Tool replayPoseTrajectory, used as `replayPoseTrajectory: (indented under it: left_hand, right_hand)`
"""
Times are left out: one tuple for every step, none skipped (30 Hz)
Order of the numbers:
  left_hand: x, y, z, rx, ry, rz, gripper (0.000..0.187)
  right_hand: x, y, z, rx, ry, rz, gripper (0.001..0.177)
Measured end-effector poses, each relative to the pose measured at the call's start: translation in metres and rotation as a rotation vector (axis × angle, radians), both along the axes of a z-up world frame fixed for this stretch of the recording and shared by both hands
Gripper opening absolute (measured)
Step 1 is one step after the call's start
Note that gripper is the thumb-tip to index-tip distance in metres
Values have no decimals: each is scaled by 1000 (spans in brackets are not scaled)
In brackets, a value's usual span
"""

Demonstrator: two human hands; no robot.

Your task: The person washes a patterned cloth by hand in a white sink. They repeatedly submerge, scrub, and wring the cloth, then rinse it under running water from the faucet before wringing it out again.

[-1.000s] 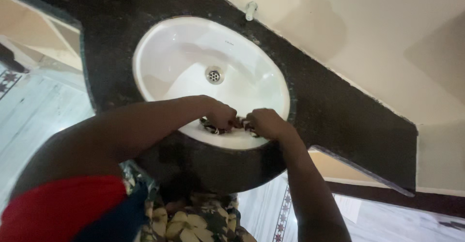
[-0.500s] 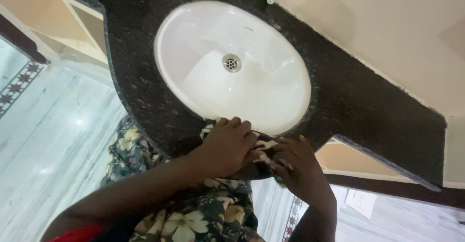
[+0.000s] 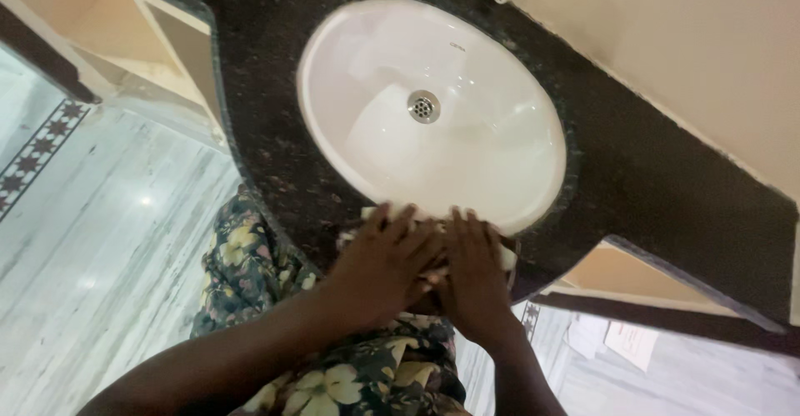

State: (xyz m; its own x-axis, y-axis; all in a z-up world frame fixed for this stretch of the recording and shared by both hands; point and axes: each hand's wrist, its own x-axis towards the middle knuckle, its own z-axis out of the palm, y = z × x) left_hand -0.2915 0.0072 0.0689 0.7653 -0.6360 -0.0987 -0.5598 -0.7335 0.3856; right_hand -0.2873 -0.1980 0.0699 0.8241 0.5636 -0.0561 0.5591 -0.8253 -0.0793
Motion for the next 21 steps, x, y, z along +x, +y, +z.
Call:
replayPoseTrajectory:
  left_hand:
    - [0, 10, -1, -50, -57, 20, 73]
    - [-1, 22, -1, -101, -112, 43, 76]
    - [-1, 32, -1, -153, -166, 66, 79]
    - [-4, 41, 0, -138, -179, 91, 77]
    - [-12, 51, 2, -123, -192, 116, 76]
    - [-17, 59, 4, -105, -211, 152, 74]
    - [-20, 64, 6, -132, -211, 148, 74]
    - [-24, 68, 7, -155, -211, 153, 74]
    - [-27, 71, 8, -179, -213, 158, 74]
    - [-29, 72, 7, -186, -234, 164, 71]
    - [-31, 73, 6, -192, -255, 170, 68]
    - [-33, 74, 5, -200, -278, 173, 65]
    - [-34, 73, 4, -209, -276, 187, 63]
    - [-34, 72, 2, -221, -275, 197, 61]
    - [-34, 72, 1, -233, -274, 206, 60]
    - [-32, 73, 0, -237, -265, 214, 56]
    - [-30, 73, -1, -241, -257, 221, 52]
    - [-29, 74, 0, -243, -246, 227, 48]
    - [-26, 76, 0, -258, -258, 239, 46]
    - [-24, 80, 0, -271, -269, 247, 44]
    - [-20, 83, 0, -283, -279, 255, 43]
  right_hand:
    - [2, 9, 1, 21, 31, 24, 85]
    - [5, 18, 1, 20, 37, 46, 86]
    - [7, 28, 1, 18, 43, 69, 86]
    - [9, 36, 1, 19, 49, 98, 87]
    - [6, 43, 1, 18, 35, 122, 89]
    - [6, 50, 2, 19, 15, 158, 90]
    - [6, 53, 4, 20, -4, 194, 92]
    - [7, 55, 6, 38, 14, 209, 96]
    - [7, 56, 7, 56, 32, 224, 100]
    - [7, 57, 8, 74, 53, 242, 105]
    - [6, 55, 8, 79, 55, 274, 106]
    - [4, 52, 10, 82, 57, 304, 108]
    - [3, 48, 12, 85, 59, 334, 110]
    - [1, 45, 13, 56, 58, 361, 108]
    - [-1, 42, 14, 27, 56, 388, 107]
    - [0, 41, 15, -2, 54, 411, 105]
    - [2, 40, 15, 5, 70, 430, 106]
    - [3, 40, 16, 14, 88, 449, 107]
    - [5, 40, 17, 23, 106, 467, 109]
    - [9, 42, 15, 23, 92, 493, 110]
    - [15, 45, 13, 23, 77, 519, 112]
